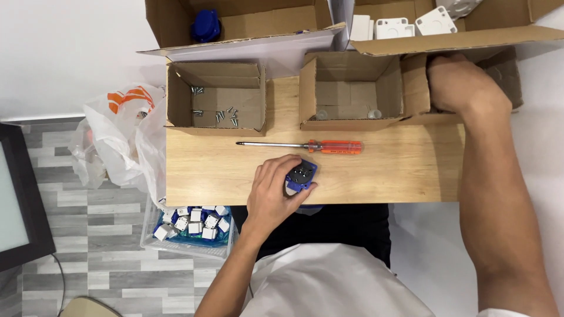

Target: Assembling a blue electrical component into a white plastic housing using a screwdriver at a workbench.

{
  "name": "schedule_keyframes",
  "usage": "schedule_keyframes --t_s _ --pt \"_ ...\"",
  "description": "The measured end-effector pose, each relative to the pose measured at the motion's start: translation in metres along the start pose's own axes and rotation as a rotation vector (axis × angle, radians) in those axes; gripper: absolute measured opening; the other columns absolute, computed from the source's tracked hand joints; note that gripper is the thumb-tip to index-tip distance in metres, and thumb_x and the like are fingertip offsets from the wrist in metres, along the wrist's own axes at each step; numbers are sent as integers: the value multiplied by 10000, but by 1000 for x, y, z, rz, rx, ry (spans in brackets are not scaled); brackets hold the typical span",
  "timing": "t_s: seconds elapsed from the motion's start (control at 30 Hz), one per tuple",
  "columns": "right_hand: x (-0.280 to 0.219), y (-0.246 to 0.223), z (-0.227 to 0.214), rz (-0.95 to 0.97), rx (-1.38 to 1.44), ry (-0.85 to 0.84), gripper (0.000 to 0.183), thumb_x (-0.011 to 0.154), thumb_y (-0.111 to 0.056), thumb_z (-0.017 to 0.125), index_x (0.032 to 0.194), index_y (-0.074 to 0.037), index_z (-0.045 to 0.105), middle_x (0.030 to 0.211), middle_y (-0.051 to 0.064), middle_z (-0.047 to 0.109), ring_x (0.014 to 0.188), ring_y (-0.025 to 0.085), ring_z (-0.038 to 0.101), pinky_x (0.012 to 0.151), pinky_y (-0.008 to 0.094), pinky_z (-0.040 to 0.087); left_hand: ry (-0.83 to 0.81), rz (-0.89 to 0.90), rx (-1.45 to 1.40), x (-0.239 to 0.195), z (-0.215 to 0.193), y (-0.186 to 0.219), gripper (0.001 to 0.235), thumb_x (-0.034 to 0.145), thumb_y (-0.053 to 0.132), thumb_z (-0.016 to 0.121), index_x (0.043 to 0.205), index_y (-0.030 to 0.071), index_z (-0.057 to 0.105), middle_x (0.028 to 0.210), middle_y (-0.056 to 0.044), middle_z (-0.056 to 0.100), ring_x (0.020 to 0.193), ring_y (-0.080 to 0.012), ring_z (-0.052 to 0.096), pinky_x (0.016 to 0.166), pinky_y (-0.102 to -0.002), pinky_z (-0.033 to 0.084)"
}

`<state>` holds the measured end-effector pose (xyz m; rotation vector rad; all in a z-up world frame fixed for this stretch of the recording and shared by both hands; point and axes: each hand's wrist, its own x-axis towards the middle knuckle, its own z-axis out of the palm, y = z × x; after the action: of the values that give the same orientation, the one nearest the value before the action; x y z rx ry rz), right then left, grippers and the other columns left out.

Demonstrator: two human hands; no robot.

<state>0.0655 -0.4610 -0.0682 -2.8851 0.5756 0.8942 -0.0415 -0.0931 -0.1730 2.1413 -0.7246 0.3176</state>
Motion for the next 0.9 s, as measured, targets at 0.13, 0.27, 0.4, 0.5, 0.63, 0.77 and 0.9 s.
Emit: schedule_keyframes --t_s 0.13,0.27,0.4,0.5,0.63,0.77,0.9 --pt "-4 -8 1 14 2 -41 415 891 144 442 1168 134 751 1280 356 743 1087 560 753 834 618 627 2 15 31 0 0 2 564 941 414 902 1291 40 665 1300 -110 729 1150 -289 702 974 -421 541" --pt "9 2 9 -16 -52 13 440 914 108 457 1277 151 701 1421 420 646 1237 629 686 1005 641 590 7 43 47 5 -2 4 532 946 401 902 1275 45 683 1302 -98 737 1156 -273 707 988 -405 527" --pt "-13 -1 -1 -11 -78 14 98 836 94 525 782 57 597 862 224 701 724 375 645 653 466 531 0 53 65 5 -3 4 518 948 392 902 1275 50 692 1294 -82 738 1152 -256 704 973 -388 517" --pt "4 37 13 -117 -38 209 329 1028 -220 567 1198 -49 791 1232 255 796 1132 514 726 931 580 585 2 51 67 5 -1 3 517 947 390 907 1279 59 690 1292 -70 737 1151 -245 703 960 -383 519" --pt "-35 55 12 -257 290 360 248 1045 -80 622 1207 -16 800 1125 100 837 1043 290 754 945 424 549 -9 52 63 6 -3 4 505 952 400 894 1270 66 687 1292 -65 735 1143 -249 699 960 -389 510" --pt "-85 49 15 -383 551 529 118 1163 -31 622 1258 9 679 1149 121 807 948 238 754 917 349 559 -18 74 89 10 -4 6 519 940 398 921 1276 83 682 1297 -67 731 1131 -247 700 919 -378 503" --pt "-112 47 42 -604 837 580 157 1146 5 668 1277 90 656 1155 214 761 971 229 738 868 304 621 -87 65 53 12 -9 10 630 927 497 894 1356 98 662 1363 -71 702 1167 -253 682 940 -391 491"
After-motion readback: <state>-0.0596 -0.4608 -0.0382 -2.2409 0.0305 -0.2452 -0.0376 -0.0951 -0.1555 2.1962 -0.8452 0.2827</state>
